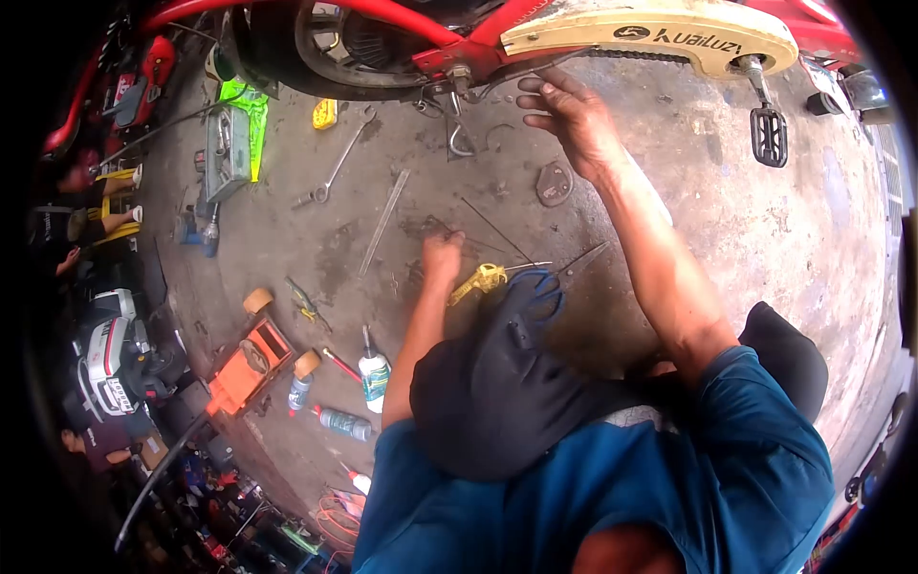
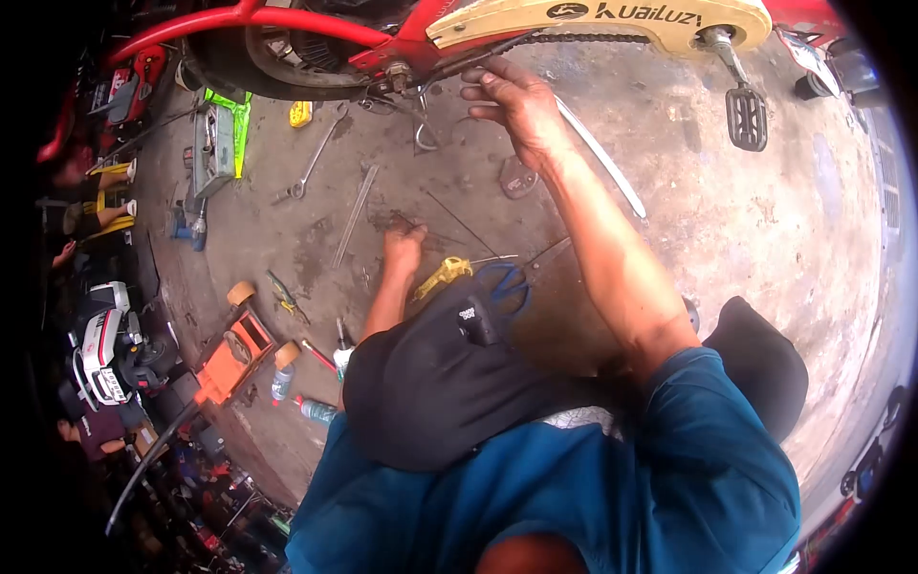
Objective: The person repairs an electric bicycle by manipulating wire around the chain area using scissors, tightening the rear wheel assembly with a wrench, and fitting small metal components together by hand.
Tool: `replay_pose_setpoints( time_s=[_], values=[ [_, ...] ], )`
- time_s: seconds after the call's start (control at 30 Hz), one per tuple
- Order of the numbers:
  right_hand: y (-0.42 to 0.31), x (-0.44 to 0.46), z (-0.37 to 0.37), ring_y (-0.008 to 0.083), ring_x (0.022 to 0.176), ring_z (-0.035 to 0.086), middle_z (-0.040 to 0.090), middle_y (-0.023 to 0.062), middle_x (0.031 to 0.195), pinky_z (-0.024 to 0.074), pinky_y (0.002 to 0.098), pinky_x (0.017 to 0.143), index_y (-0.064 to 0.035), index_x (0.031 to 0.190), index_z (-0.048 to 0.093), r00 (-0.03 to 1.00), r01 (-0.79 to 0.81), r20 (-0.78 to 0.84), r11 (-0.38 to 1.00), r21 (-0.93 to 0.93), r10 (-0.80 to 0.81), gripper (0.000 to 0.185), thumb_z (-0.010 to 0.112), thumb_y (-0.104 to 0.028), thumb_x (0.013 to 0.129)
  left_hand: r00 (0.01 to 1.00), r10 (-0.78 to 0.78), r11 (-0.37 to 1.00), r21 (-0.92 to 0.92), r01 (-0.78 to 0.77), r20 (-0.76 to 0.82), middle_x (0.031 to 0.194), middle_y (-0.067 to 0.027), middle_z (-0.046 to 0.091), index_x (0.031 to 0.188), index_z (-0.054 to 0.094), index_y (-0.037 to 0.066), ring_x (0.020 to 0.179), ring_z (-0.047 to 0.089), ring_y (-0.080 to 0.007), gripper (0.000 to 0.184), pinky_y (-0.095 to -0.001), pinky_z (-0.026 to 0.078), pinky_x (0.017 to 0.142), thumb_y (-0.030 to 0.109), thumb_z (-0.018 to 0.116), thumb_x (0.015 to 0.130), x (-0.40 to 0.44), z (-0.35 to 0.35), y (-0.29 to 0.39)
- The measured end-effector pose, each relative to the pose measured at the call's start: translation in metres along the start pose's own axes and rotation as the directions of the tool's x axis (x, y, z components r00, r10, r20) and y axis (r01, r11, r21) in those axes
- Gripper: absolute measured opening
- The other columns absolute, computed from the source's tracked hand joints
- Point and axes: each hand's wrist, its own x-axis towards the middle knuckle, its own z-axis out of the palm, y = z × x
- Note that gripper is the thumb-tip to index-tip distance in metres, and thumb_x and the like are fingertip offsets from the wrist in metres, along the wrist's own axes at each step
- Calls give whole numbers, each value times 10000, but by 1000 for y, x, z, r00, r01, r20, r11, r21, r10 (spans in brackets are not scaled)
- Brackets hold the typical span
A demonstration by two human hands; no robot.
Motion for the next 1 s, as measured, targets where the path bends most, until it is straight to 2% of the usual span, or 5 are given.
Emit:
replay_pose_setpoints(
  time_s=[0.2,0.3,0.57,0.73,1.0],
  values=[
    [37,-30,-7,253,1090,606,650,126,1174,468,360,939,-24,1323,534,951,-28,201,715,-699,233,425,581,-208,943,999,1,963,-269,7,32,817,-79,653,999,644,-35,676,602,-146,187,-290,522,603,110,623,882,-35,-21,74],
    [63,-48,10,323,1120,599,656,154,1166,455,404,952,-40,1273,576,896,268,426,611,-745,126,414,613,-232,908,998,51,925,-379,-38,24,827,-89,658,1019,634,-38,676,608,-157,209,-292,531,608,128,635,891,-42,-24,111],
    [61,-43,14,226,1083,615,663,121,1153,473,343,926,-13,1226,602,906,-69,300,803,-592,299,356,580,-239,952,906,398,841,-338,-424,-146,859,-107,676,1052,629,-52,736,642,-161,202,-290,546,660,72,644,893,-50,-22,162],
    [27,-10,7,201,1114,590,629,130,1197,452,336,965,22,1280,526,999,26,42,979,-204,-18,372,510,-192,976,316,906,366,145,-919,-281,896,-137,684,1013,646,-4,794,674,-260,178,-313,538,702,5,677,838,-76,-25,215],
    [14,39,-5,277,1152,574,596,160,1247,452,424,999,19,1283,504,956,-51,270,838,543,-117,399,527,-72,895,-199,980,-180,465,-867,8,924,-153,654,1017,646,10,794,668,-305,318,-374,561,675,-71,700,715,-65,-4,261]
  ],
)
